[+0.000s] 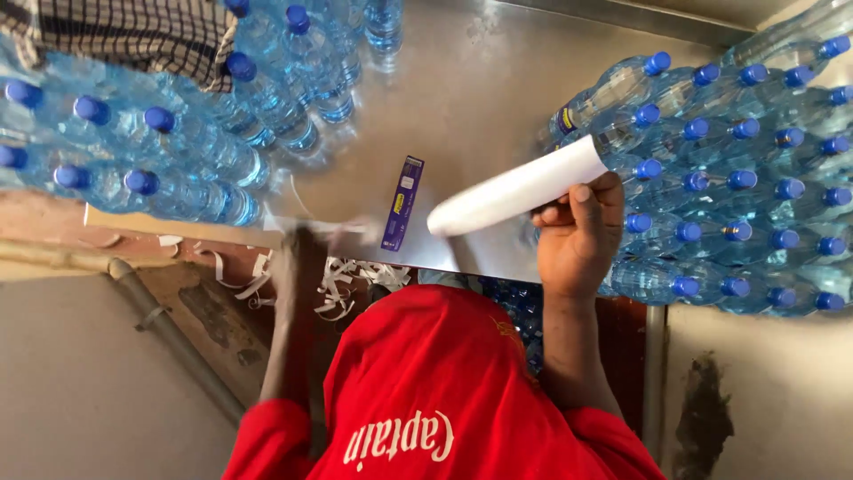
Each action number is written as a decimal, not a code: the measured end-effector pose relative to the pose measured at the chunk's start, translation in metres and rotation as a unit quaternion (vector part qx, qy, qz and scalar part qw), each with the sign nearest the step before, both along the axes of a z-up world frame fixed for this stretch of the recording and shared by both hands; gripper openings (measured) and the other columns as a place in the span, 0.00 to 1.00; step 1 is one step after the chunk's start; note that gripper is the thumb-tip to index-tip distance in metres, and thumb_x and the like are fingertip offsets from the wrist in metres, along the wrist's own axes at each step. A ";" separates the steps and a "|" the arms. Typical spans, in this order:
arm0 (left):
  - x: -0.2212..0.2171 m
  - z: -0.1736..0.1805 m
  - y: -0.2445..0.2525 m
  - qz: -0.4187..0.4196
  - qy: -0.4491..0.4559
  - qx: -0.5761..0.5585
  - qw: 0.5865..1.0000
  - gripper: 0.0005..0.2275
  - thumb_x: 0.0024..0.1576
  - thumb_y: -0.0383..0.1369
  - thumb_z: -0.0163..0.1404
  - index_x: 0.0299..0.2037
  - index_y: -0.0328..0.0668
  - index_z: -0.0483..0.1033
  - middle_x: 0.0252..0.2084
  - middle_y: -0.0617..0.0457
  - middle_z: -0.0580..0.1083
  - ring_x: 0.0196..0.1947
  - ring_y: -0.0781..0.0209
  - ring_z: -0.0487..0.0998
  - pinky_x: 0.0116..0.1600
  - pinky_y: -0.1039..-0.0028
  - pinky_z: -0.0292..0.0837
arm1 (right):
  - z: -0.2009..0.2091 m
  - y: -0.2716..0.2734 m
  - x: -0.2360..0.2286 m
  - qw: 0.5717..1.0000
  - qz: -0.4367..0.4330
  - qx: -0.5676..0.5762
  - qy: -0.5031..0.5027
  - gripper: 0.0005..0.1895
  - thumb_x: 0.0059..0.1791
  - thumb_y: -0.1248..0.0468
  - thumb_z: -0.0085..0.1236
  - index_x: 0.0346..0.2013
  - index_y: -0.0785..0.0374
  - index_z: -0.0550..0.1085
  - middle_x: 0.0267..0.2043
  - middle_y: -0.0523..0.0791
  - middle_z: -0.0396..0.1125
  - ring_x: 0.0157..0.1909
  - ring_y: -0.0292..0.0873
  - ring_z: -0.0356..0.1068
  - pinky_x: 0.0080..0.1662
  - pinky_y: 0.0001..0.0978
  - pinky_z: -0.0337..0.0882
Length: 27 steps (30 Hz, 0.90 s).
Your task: The person repeatedly picks up plastic water bottles and wraps them with purple and white labels. They tear off strips of the label, wrap it around the bottle's body, and then place the labeled bottle onto a stack on the right side of the table.
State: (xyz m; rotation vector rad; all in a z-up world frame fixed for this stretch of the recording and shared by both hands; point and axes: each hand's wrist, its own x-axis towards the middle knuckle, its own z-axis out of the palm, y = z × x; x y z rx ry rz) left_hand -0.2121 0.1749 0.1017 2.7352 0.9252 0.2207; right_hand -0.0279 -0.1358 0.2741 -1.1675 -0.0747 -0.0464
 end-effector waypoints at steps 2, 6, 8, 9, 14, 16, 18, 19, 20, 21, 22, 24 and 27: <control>-0.049 -0.076 0.027 -0.023 0.126 -0.059 0.990 0.13 0.59 0.40 0.61 0.50 0.47 0.76 0.43 0.44 0.77 0.45 0.40 0.83 0.47 0.44 0.79 | -0.008 -0.004 0.003 0.999 0.011 -0.041 -0.011 0.03 0.59 0.66 0.54 0.45 0.55 0.69 0.27 0.42 0.61 0.27 0.37 0.69 0.35 0.31 0.73; -0.027 0.036 -0.010 -0.126 -0.088 -0.156 0.976 0.28 0.53 0.39 0.70 0.63 0.36 0.78 0.50 0.29 0.78 0.47 0.20 0.81 0.50 0.34 0.76 | 0.002 0.004 -0.005 0.954 0.189 -0.221 -0.074 0.03 0.59 0.68 0.57 0.44 0.66 0.76 0.22 0.48 0.60 0.28 0.40 0.64 0.37 0.35 0.70; 0.017 0.122 -0.036 -0.143 -0.160 -0.322 0.922 0.30 0.57 0.43 0.68 0.67 0.40 0.75 0.59 0.34 0.77 0.56 0.21 0.79 0.59 0.36 0.73 | 0.021 0.019 -0.017 0.930 0.237 -0.264 -0.096 0.03 0.59 0.68 0.61 0.44 0.65 0.79 0.25 0.48 0.64 0.29 0.40 0.67 0.38 0.35 0.73; 0.033 0.171 -0.046 -0.166 -0.239 -0.468 0.834 0.32 0.60 0.47 0.66 0.72 0.42 0.72 0.69 0.38 0.75 0.66 0.22 0.76 0.69 0.38 0.69 | 0.031 0.029 -0.021 0.904 0.273 -0.304 -0.127 0.03 0.58 0.67 0.64 0.45 0.64 0.81 0.27 0.48 0.68 0.30 0.41 0.69 0.39 0.35 0.75; 0.076 0.179 -0.071 -0.241 -0.306 -0.513 0.765 0.06 0.63 0.33 0.64 0.48 0.45 0.85 0.40 0.55 0.82 0.44 0.57 0.85 0.57 0.65 0.80 | 0.015 0.039 -0.023 0.911 0.285 -0.277 -0.110 0.07 0.61 0.67 0.57 0.49 0.68 0.79 0.35 0.52 0.73 0.36 0.44 0.76 0.43 0.41 0.78; 0.079 0.175 -0.074 -0.240 -0.288 -0.570 0.731 0.06 0.66 0.31 0.62 0.50 0.43 0.83 0.36 0.55 0.81 0.39 0.62 0.85 0.53 0.68 0.81 | 0.011 0.044 -0.031 0.926 0.264 -0.256 -0.088 0.11 0.63 0.65 0.51 0.52 0.71 0.78 0.36 0.53 0.73 0.38 0.44 0.76 0.45 0.42 0.78; 0.081 0.174 -0.080 -0.227 -0.289 -0.591 0.717 0.06 0.67 0.29 0.61 0.48 0.41 0.77 0.37 0.51 0.80 0.35 0.63 0.81 0.45 0.70 0.79 | 0.002 0.048 -0.037 0.944 0.259 -0.179 -0.101 0.26 0.58 0.51 0.67 0.57 0.73 0.75 0.45 0.54 0.72 0.47 0.46 0.77 0.46 0.42 0.81; 0.078 0.167 -0.081 -0.229 -0.284 -0.595 0.716 0.06 0.67 0.29 0.61 0.48 0.41 0.77 0.37 0.51 0.80 0.35 0.63 0.81 0.45 0.70 0.79 | 0.007 0.052 -0.041 0.945 0.254 -0.181 -0.097 0.26 0.58 0.51 0.67 0.57 0.73 0.75 0.45 0.54 0.72 0.47 0.46 0.77 0.46 0.42 0.81; 0.076 0.161 -0.082 -0.219 -0.292 -0.612 0.702 0.07 0.67 0.29 0.60 0.49 0.40 0.75 0.39 0.49 0.81 0.37 0.63 0.80 0.45 0.71 0.78 | 0.011 0.056 -0.045 0.950 0.220 -0.196 -0.107 0.23 0.59 0.52 0.64 0.55 0.72 0.77 0.42 0.54 0.71 0.43 0.47 0.77 0.43 0.42 0.81; 0.073 0.154 -0.082 -0.206 -0.301 -0.627 0.688 0.07 0.68 0.29 0.59 0.50 0.38 0.74 0.41 0.47 0.81 0.38 0.64 0.79 0.46 0.72 0.76 | 0.015 0.062 -0.048 0.952 0.189 -0.210 -0.119 0.20 0.61 0.53 0.62 0.53 0.72 0.79 0.40 0.54 0.71 0.38 0.48 0.77 0.41 0.41 0.81; 0.072 0.151 -0.086 -0.205 -0.299 -0.629 0.688 0.07 0.68 0.29 0.59 0.50 0.38 0.74 0.41 0.47 0.81 0.38 0.64 0.79 0.46 0.72 0.76 | 0.014 0.062 -0.049 0.952 0.188 -0.210 -0.117 0.20 0.61 0.53 0.62 0.53 0.72 0.79 0.40 0.54 0.71 0.38 0.48 0.77 0.41 0.41 0.81; 0.072 0.147 -0.090 -0.149 -0.359 -0.664 0.639 0.07 0.69 0.29 0.57 0.48 0.37 0.72 0.37 0.50 0.76 0.33 0.66 0.76 0.39 0.77 0.74 | 0.011 0.067 -0.048 0.960 0.170 -0.189 -0.114 0.20 0.65 0.56 0.50 0.51 0.72 0.80 0.38 0.53 0.71 0.36 0.49 0.78 0.37 0.42 0.82; 0.064 0.168 -0.078 -0.042 -0.411 -0.661 0.627 0.08 0.71 0.35 0.53 0.48 0.42 0.70 0.37 0.54 0.71 0.25 0.68 0.74 0.29 0.79 0.69 | 0.009 0.065 -0.040 0.955 0.122 -0.250 -0.107 0.19 0.65 0.59 0.51 0.48 0.74 0.81 0.25 0.51 0.69 0.27 0.41 0.71 0.33 0.34 0.75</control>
